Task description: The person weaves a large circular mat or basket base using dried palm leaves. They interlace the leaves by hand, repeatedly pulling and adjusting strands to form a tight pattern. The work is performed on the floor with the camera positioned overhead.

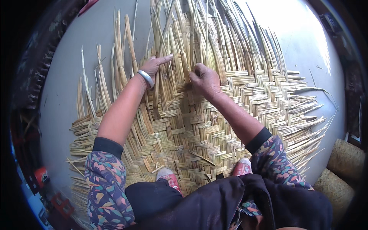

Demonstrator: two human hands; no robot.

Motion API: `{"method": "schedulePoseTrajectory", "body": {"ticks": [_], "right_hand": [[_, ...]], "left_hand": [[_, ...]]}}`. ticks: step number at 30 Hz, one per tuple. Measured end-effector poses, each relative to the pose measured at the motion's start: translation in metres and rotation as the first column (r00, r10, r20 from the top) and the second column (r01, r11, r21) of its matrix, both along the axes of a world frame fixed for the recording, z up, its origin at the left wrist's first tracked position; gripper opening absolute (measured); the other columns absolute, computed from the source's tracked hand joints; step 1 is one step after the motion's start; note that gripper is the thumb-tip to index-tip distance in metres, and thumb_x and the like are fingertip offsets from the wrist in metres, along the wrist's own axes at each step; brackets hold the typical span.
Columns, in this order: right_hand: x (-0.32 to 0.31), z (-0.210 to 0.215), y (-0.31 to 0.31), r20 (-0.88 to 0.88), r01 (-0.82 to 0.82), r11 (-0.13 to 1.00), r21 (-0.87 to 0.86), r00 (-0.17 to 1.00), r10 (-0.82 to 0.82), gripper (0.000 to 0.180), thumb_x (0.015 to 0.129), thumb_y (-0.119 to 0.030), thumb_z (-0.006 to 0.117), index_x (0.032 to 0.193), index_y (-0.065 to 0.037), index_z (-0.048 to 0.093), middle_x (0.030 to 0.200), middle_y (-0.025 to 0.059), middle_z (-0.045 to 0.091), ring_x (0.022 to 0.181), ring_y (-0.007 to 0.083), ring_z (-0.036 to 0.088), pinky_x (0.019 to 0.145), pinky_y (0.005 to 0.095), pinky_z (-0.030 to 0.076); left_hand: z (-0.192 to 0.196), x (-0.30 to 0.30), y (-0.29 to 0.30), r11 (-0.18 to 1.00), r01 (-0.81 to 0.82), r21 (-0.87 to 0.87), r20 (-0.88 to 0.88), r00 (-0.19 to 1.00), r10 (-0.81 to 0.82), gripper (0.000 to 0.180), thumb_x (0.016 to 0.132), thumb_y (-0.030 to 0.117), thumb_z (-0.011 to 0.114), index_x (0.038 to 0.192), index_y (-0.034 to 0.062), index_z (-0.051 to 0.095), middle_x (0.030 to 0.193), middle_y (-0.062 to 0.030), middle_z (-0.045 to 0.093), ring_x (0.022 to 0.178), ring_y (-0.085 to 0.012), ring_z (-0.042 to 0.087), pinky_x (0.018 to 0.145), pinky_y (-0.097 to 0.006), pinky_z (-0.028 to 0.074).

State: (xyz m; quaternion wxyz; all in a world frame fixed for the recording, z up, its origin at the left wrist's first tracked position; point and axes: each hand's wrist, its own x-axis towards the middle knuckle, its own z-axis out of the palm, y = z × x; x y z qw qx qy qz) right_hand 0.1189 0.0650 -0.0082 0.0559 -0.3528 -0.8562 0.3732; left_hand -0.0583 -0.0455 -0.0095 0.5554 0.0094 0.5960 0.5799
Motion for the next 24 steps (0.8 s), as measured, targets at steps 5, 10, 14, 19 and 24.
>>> {"method": "schedulePoseTrajectory", "body": {"ticks": [5,10,14,19,24], "right_hand": [[0.005,-0.003,-0.005,-0.014,-0.110,0.986,0.126,0.994,0.113,0.018,0.085,-0.028,0.057,0.093,-0.011,0.056,0.087,0.0116,0.062,0.078,0.0327,0.062,0.066,0.0457,0.047],[0.005,-0.001,-0.006,0.119,-0.310,0.921,0.234,0.950,0.290,0.016,0.088,-0.024,0.051,0.102,-0.017,0.052,0.094,0.0114,0.058,0.082,0.0338,0.061,0.068,0.0449,0.049],[0.004,0.000,-0.001,0.151,-0.375,0.896,0.235,0.925,0.348,0.014,0.089,-0.025,0.050,0.102,-0.020,0.053,0.095,0.0103,0.057,0.083,0.0324,0.061,0.069,0.0439,0.049],[0.004,0.001,-0.002,0.138,-0.358,0.921,0.152,0.931,0.339,0.017,0.090,-0.031,0.051,0.105,-0.023,0.057,0.096,0.0077,0.057,0.087,0.0310,0.060,0.073,0.0421,0.049],[0.000,-0.002,0.004,0.137,-0.326,0.942,0.084,0.940,0.313,0.018,0.090,-0.034,0.052,0.100,-0.021,0.061,0.098,0.0075,0.059,0.090,0.0304,0.060,0.076,0.0418,0.048]], "left_hand": [[0.013,0.004,-0.003,0.991,0.064,0.118,0.049,0.996,-0.070,0.021,0.081,0.016,0.068,0.098,0.0042,0.062,0.084,-0.0044,0.067,0.072,-0.0156,0.066,0.063,-0.032,0.057],[0.015,0.009,-0.004,0.983,0.118,0.143,0.049,0.991,-0.126,0.031,0.085,0.013,0.063,0.115,0.0028,0.060,0.090,-0.0034,0.067,0.072,-0.0112,0.065,0.065,-0.027,0.056],[0.022,0.019,-0.002,0.984,0.067,0.162,-0.108,0.993,-0.050,0.023,0.078,0.020,0.073,0.095,0.0084,0.062,0.081,0.0015,0.062,0.075,-0.0102,0.056,0.073,-0.025,0.045],[0.021,0.020,-0.008,0.882,-0.319,0.347,0.028,0.944,0.330,0.040,0.075,0.026,0.077,0.105,0.0093,0.057,0.094,-0.0002,0.059,0.084,-0.0120,0.054,0.074,-0.028,0.045],[0.012,0.002,-0.021,0.812,-0.500,0.301,0.149,0.866,0.478,0.044,0.079,0.047,0.069,0.102,0.0146,0.050,0.096,-0.0059,0.058,0.090,-0.0219,0.057,0.066,-0.039,0.046]]}}
